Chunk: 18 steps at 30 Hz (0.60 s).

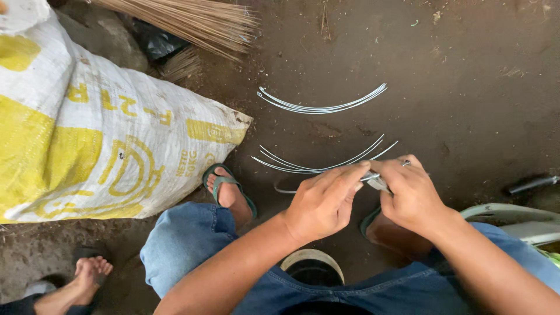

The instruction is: The person sits on a low stool and uses pliers to bend the ends of thin metal wires into small hooks. They pick up individual wires, bend one end, and place the finished pieces on the floor in a growing pile.

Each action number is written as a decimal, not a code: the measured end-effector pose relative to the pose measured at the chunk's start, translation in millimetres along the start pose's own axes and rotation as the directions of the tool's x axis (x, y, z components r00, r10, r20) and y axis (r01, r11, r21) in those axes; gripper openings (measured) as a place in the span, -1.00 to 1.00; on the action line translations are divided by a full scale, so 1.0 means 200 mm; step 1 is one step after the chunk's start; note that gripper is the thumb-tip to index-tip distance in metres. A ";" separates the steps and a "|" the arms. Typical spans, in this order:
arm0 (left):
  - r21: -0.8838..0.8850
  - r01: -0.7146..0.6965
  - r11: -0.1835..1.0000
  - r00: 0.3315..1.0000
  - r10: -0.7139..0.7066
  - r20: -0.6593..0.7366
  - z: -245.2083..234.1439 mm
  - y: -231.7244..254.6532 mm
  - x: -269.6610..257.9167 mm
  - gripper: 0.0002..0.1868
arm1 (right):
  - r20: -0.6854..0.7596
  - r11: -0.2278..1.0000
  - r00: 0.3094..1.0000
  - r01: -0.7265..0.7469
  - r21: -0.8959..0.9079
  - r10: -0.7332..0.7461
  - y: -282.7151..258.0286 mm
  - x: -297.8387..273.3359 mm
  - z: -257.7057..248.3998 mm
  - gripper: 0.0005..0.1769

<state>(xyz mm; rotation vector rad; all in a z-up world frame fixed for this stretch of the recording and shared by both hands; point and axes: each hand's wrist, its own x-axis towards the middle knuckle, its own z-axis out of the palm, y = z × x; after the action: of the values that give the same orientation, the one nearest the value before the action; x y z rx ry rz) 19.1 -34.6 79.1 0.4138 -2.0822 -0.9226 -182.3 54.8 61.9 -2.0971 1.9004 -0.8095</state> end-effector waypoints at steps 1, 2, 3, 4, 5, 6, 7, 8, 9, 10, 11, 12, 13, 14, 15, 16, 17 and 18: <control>0.006 0.028 1.000 1.000 -0.028 -0.011 0.01 -0.01 0.00 -0.58 | 0.022 0.999 0.999 -0.039 -0.008 0.040 0.00 0.00 0.01 -0.32; -0.009 0.068 0.998 0.997 -0.068 -0.019 0.01 -0.02 0.01 -0.61 | 0.043 0.997 0.996 -0.079 -0.017 0.079 0.00 0.00 0.01 -0.27; -0.026 0.111 0.994 0.994 -0.111 -0.024 0.02 -0.03 0.01 -0.64 | 0.057 0.993 0.992 -0.112 0.047 0.109 0.01 0.00 0.01 -0.27; -0.042 0.153 0.987 0.988 -0.154 -0.028 0.02 -0.04 0.01 -0.66 | 0.072 0.983 0.988 -0.145 0.112 0.137 0.01 0.00 0.02 -0.27; -0.091 0.215 0.972 0.975 -0.220 -0.041 0.03 -0.05 0.01 -0.70 | 0.092 0.968 0.982 -0.178 0.174 0.164 0.02 0.00 0.02 -0.27; -0.141 0.276 0.951 0.957 -0.285 -0.050 0.04 -0.06 0.01 -0.74 | 0.160 0.935 0.955 -0.281 0.219 0.249 0.03 -0.01 0.02 -0.28; -0.190 0.335 0.923 0.934 -0.352 -0.060 0.05 -0.07 0.01 -0.78 | 0.236 0.890 0.917 -0.378 0.256 0.321 0.04 -0.01 0.02 -0.29; -0.225 0.386 0.895 0.911 -0.409 -0.063 0.05 -0.09 0.01 -0.79 | 0.313 0.835 0.869 -0.472 0.284 0.384 0.05 -0.01 0.03 -0.29; -0.262 0.435 0.861 0.883 -0.465 -0.061 0.06 -0.10 0.02 -0.79 | 0.371 0.735 0.819 -0.564 0.376 0.438 0.06 -0.02 0.03 -0.31; -0.298 0.482 0.824 0.853 -0.519 -0.056 0.06 -0.12 0.02 -0.80 | 0.434 0.616 0.764 -0.644 0.454 0.478 0.07 -0.02 0.03 -0.32; -0.331 0.530 0.781 0.816 -0.576 -0.052 0.07 -0.14 0.02 -0.80 | 0.502 0.482 0.705 -0.709 0.515 0.501 0.09 -0.02 0.04 -0.33; -0.363 0.575 0.734 0.775 -0.630 -0.045 0.07 -0.15 0.02 -0.79 | 0.506 0.413 0.705 -0.705 0.576 0.497 0.09 -0.03 0.05 -0.33; -0.393 0.615 0.684 0.732 -0.681 -0.039 0.07 -0.16 0.02 -0.79 | 0.510 0.341 0.706 -0.695 0.633 0.492 0.10 -0.03 0.05 -0.33; -0.425 0.593 0.684 0.739 -0.672 -0.050 0.07 -0.17 0.02 -0.79 | 0.514 0.266 0.707 -0.680 0.684 0.486 0.11 -0.03 0.06 -0.32; -0.455 0.570 0.684 0.746 -0.663 -0.063 0.07 -0.18 0.02 -0.80 | 0.514 0.266 0.704 -0.682 0.681 0.490 0.11 -0.03 0.06 -0.32; -0.485 0.545 0.684 0.753 -0.654 -0.076 0.06 -0.19 0.02 -0.80 | 0.514 0.267 0.701 -0.685 0.678 0.494 0.12 -0.03 0.06 -0.32; -0.500 0.547 0.672 0.743 -0.665 -0.080 0.06 -0.20 0.02 -0.80 | 0.515 0.266 0.696 -0.690 0.673 0.501 0.12 -0.03 0.07 -0.32; -0.515 0.548 0.659 0.733 -0.675 -0.084 0.05 -0.21 0.02 -0.81 | 0.524 0.252 0.688 -0.696 0.672 0.503 0.12 -0.03 0.07 -0.32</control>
<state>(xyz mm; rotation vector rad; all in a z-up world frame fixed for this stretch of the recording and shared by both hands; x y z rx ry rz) 7.6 -60.3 45.6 0.9720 -1.3903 -1.6197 -195.1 54.7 36.3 -0.6796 1.4796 -0.9606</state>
